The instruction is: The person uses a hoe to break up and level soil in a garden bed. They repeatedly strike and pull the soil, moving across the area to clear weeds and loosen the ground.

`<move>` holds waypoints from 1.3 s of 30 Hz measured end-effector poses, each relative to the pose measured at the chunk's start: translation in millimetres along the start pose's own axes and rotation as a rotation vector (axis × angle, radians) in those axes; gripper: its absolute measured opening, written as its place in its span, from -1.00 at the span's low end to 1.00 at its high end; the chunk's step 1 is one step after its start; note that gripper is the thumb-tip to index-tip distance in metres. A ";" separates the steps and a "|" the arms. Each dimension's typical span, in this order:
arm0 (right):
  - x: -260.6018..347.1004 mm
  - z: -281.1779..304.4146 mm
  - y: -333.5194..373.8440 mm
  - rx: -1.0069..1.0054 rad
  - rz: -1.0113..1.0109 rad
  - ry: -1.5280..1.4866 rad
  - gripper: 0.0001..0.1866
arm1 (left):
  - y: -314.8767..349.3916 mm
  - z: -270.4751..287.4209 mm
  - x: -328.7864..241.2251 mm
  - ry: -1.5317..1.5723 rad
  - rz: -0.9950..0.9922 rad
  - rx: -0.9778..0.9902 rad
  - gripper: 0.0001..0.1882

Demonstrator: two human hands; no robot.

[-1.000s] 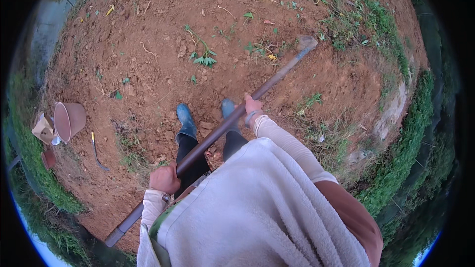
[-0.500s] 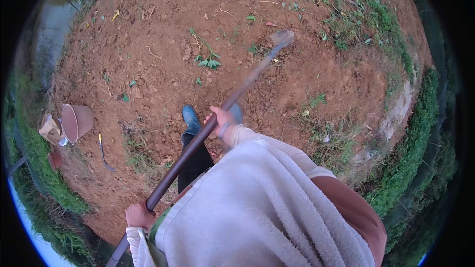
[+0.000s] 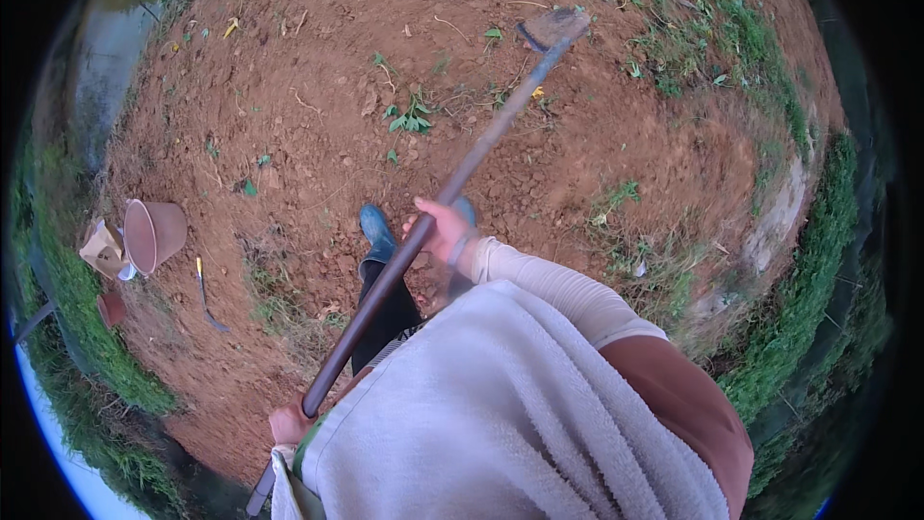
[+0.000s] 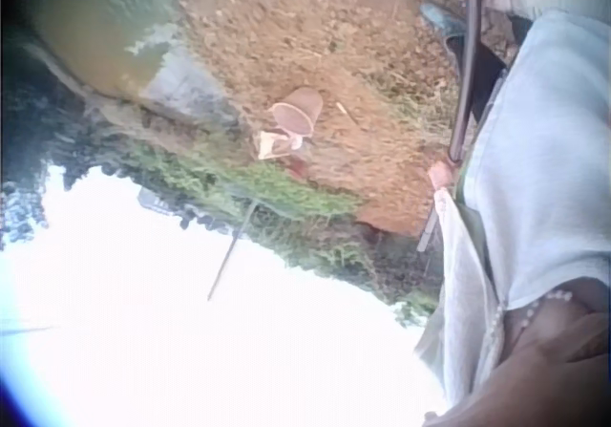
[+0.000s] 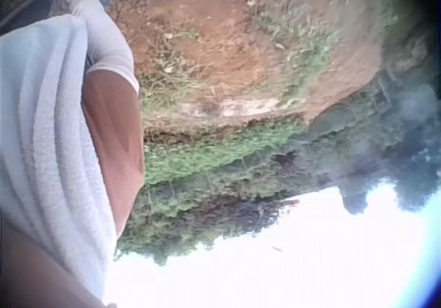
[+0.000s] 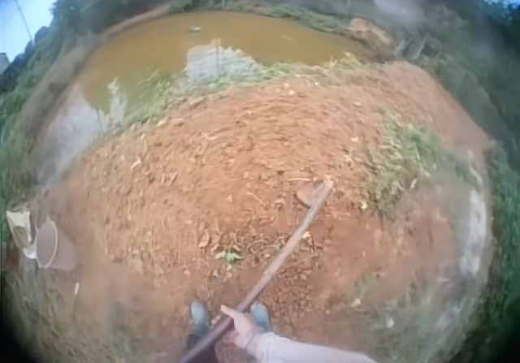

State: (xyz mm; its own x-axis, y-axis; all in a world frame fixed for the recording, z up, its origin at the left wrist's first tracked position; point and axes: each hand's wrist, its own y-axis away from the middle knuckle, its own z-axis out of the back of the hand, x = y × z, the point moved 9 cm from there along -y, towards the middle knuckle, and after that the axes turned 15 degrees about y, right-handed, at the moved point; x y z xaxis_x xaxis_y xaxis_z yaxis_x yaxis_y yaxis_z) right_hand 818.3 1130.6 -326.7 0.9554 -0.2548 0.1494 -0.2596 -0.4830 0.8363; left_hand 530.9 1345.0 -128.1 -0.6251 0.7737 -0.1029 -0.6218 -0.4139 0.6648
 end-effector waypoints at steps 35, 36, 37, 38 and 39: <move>91.6 97.5 -12.8 -0.423 0.348 -0.086 -0.85 | -83.1 -50.8 -77.9 0.236 -0.146 0.076 -0.71; 113.1 108.4 -15.5 -0.456 0.378 -0.067 -0.84 | -89.8 -40.1 -103.8 0.199 -0.166 0.044 -0.72; 127.3 118.4 -20.7 -0.478 0.368 -0.044 -0.83 | -95.0 -32.5 -118.1 0.216 -0.192 0.027 -0.73; 133.1 129.0 -25.0 -0.510 0.359 -0.035 -0.82 | -99.4 -24.2 -128.9 0.224 -0.227 0.020 -0.75; 130.7 136.3 -34.9 -0.519 0.362 -0.022 -0.83 | -97.3 -19.1 -132.8 0.236 -0.256 0.010 -0.76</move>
State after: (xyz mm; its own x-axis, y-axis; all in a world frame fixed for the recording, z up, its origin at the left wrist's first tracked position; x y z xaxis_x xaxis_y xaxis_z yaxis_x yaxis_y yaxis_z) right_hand 933.1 1000.0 -408.3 0.8151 -0.3460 0.4646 -0.4584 0.1050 0.8825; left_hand 665.4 1273.4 -193.3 -0.5422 0.7189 -0.4350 -0.7685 -0.2150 0.6027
